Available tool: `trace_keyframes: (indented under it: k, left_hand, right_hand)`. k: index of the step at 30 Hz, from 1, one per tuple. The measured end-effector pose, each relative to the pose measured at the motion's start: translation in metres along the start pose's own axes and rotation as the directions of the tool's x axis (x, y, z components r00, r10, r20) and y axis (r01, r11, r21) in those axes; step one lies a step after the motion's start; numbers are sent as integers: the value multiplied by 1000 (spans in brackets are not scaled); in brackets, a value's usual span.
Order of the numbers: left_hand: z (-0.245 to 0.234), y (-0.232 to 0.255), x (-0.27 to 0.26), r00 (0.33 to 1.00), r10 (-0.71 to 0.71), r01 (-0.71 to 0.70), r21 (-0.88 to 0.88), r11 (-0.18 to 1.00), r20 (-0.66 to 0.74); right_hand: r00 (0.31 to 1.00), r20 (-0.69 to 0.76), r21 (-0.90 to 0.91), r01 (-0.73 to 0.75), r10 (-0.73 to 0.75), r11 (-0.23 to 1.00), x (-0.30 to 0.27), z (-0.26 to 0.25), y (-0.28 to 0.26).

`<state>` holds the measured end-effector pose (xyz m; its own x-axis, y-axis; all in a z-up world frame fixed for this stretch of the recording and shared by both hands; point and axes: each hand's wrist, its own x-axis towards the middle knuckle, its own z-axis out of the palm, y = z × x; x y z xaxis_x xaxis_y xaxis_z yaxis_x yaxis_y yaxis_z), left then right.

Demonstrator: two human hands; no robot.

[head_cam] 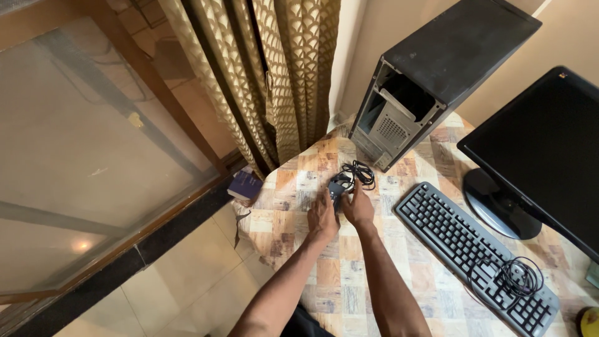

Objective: The person organizes office supplies by moving a computer mouse, keyboard, and a USB cable from a desk to a nearby chair. They then pick up several pink file folders from the desk and place them on the chair as well.

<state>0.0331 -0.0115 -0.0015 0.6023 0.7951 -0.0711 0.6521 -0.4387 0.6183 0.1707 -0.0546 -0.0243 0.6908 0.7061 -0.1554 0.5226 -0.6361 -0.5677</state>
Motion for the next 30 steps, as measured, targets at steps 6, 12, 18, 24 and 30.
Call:
trace_keyframes:
  k: [6,12,18,24,30]
  left_hand:
    - [2,1,1,1000,-11,11,-4,1000,-20]
    - [-2,8,2,999,10,-10,3,1000,-31]
    - [3,25,20,986,-133,130,33,991,104]
    - [21,12,32,992,-110,108,21,994,69]
    - [17,11,28,992,-49,54,44,998,-116]
  right_hand:
    - [920,-363,-169,89,-146,982,10,-20,-5]
    - [961,-188,-270,148,-203,951,23,-24,-5]
    - [986,-162,-129,20,-41,991,18,-27,-9]
    - [990,-141,-181,-19,-7,983,13,-14,-13]
    - [925,-317,-163,167,-212,972,-1,12,8]
